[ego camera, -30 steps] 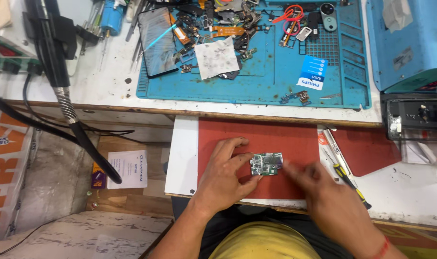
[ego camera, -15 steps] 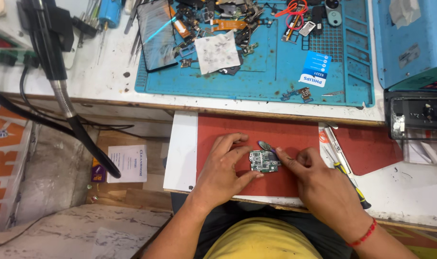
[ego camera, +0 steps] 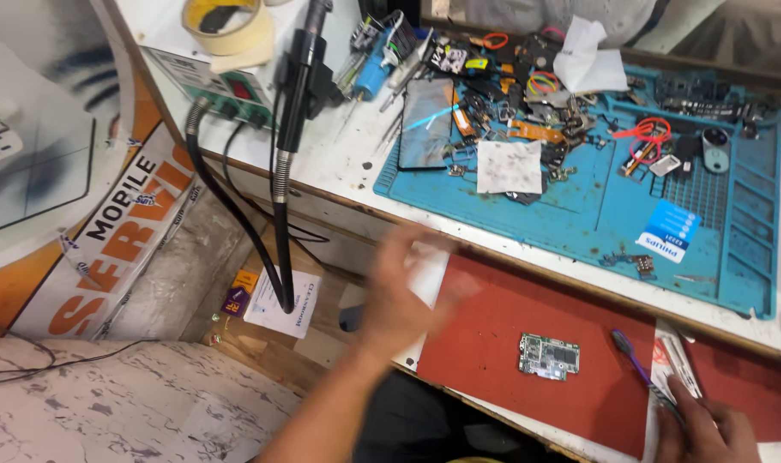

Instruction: The person uses a handheld air blower to clean a small circuit board placed on a red mat. They direct the airflow across the board's surface, moving the tool back and forth to remove dust or debris from the components.

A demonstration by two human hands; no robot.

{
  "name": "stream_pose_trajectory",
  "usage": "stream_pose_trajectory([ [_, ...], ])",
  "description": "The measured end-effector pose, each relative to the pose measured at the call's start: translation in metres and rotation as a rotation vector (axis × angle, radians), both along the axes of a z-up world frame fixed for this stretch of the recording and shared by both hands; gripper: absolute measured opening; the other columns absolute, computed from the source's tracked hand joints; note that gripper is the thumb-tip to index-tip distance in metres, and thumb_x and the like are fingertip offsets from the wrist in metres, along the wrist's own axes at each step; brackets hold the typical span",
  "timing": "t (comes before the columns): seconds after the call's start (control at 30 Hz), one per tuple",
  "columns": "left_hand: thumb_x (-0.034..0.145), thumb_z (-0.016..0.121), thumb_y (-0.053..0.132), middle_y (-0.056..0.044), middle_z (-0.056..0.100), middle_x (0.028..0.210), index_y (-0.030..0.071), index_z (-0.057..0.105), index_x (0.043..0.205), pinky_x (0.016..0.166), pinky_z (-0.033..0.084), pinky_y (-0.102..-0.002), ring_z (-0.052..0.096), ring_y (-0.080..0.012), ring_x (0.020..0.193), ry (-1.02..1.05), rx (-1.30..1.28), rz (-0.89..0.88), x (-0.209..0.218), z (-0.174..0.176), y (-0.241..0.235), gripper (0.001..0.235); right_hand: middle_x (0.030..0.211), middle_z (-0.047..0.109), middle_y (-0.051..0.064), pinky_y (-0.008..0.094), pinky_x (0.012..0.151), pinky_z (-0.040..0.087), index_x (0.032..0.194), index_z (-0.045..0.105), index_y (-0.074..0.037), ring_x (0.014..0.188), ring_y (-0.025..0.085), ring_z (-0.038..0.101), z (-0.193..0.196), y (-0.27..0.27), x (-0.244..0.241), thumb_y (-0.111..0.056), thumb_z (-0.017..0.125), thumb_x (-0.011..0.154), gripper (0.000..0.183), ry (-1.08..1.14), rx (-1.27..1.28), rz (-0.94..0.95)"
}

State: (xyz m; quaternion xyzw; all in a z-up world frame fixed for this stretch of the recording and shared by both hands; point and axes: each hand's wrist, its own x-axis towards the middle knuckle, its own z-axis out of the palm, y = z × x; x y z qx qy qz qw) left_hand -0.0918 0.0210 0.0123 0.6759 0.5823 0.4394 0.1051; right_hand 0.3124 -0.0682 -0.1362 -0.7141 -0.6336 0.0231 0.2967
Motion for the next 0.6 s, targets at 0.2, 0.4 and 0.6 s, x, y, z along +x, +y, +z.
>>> stream_pose_trajectory([
  [0.2, 0.087, 0.080, 0.034, -0.022, 0.056, 0.128, -0.001, 0.058, 0.130, 0.096, 0.044, -0.053, 0.053, -0.0438, 0.118, 0.277, 0.039, 0.547, -0.131, 0.042, 0.072, 0.060, 0.109, 0.069, 0.022, 0.040, 0.098, 0.058, 0.126, 0.074, -0.005, 0.099, 0.032, 0.070, -0.011, 0.011, 0.029, -0.005, 0.077, 0.086, 0.041, -0.177, 0.160, 0.080],
  [0.4, 0.103, 0.067, 0.028, -0.022, 0.069, 0.109, -0.003, 0.065, 0.120, 0.089, 0.049, -0.051, 0.065, -0.0433, 0.102, 0.108, 0.098, 0.442, -0.172, 0.030, 0.120, 0.035, 0.114, 0.061, 0.019, 0.035, 0.103, 0.056, 0.129, 0.070, -0.006, 0.110, 0.028, 0.068, -0.013, 0.004, 0.019, -0.012, 0.076, 0.097, 0.032, -0.026, 0.269, 0.130],
  [0.6, 0.103, 0.069, 0.019, -0.019, 0.068, 0.103, 0.001, 0.067, 0.123, 0.080, 0.053, -0.045, 0.067, -0.0379, 0.094, 0.201, 0.303, 0.143, -0.122, 0.071, 0.065, 0.027, 0.124, 0.054, 0.018, 0.036, 0.106, 0.057, 0.134, 0.067, -0.007, 0.117, 0.029, 0.062, 0.071, -0.009, -0.038, -0.017, 0.084, 0.094, 0.045, 0.055, 0.329, 0.201],
])
